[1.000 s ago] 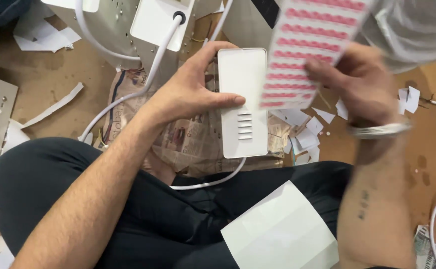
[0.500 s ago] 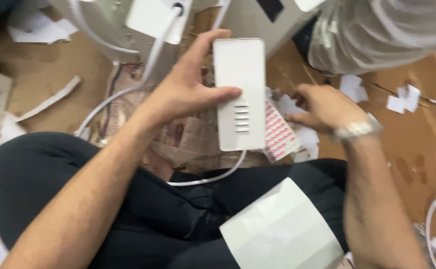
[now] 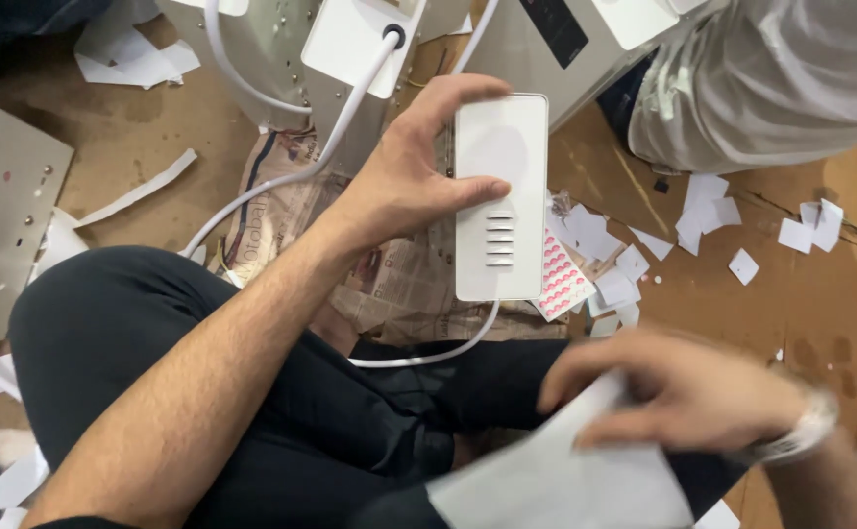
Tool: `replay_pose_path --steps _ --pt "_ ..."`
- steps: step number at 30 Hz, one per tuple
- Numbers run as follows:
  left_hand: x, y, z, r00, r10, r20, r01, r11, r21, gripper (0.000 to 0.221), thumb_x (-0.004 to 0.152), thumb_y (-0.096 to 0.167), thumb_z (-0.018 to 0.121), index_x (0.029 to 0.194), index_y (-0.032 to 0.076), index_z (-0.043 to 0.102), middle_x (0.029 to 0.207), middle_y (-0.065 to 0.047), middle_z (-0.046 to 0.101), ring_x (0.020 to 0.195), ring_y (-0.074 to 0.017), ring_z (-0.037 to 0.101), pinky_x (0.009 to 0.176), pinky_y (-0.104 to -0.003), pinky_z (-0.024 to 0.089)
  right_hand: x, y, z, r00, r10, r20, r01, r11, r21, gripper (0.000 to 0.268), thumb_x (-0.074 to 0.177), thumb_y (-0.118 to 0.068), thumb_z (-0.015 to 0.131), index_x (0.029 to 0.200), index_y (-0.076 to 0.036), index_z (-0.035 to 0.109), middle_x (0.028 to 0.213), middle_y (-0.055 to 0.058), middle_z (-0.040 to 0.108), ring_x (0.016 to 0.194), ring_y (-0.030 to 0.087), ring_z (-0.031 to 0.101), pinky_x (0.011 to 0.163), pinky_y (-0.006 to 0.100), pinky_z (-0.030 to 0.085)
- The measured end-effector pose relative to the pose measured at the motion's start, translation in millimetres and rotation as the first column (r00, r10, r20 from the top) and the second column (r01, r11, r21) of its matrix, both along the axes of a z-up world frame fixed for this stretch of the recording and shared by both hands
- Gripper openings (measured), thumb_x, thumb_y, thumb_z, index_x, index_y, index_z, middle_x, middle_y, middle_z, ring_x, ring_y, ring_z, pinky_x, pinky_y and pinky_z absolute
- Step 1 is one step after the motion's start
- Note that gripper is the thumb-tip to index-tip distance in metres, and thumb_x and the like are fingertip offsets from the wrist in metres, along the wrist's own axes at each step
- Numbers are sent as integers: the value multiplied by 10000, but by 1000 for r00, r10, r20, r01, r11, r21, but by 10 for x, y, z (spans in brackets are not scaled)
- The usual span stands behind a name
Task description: Applying technical specification labels and QC stickers to white electrical power units.
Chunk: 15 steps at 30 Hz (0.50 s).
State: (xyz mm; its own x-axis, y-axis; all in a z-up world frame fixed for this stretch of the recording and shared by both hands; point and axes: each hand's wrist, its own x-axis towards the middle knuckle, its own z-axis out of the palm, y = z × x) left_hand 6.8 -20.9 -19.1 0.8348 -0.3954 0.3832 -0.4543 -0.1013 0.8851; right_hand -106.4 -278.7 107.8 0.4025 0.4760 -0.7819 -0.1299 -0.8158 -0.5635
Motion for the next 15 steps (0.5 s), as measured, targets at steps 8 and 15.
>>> replay_pose_path --steps 8,15 --pt "142 -48 -58 806 -140 -575 -34 959 -282 714 981 620 408 1423 89 591 1407 -270 542 1288 -327 606 1033 -545 559 1218 -165 -211 377 -845 380 395 518 759 346 954 -65 768 1268 -1 639 1085 67 739 955 128 749 830 253 654" --pt "240 180 83 785 -225 -577 94 964 -248 834 878 677 511 1467 88 541 1222 -167 725 1182 -266 711 904 -553 629 1620 -70 -621 210 -887 410 308 459 833 389 961 -74 818 1280 32 623 1104 93 715 965 133 724 867 251 662"
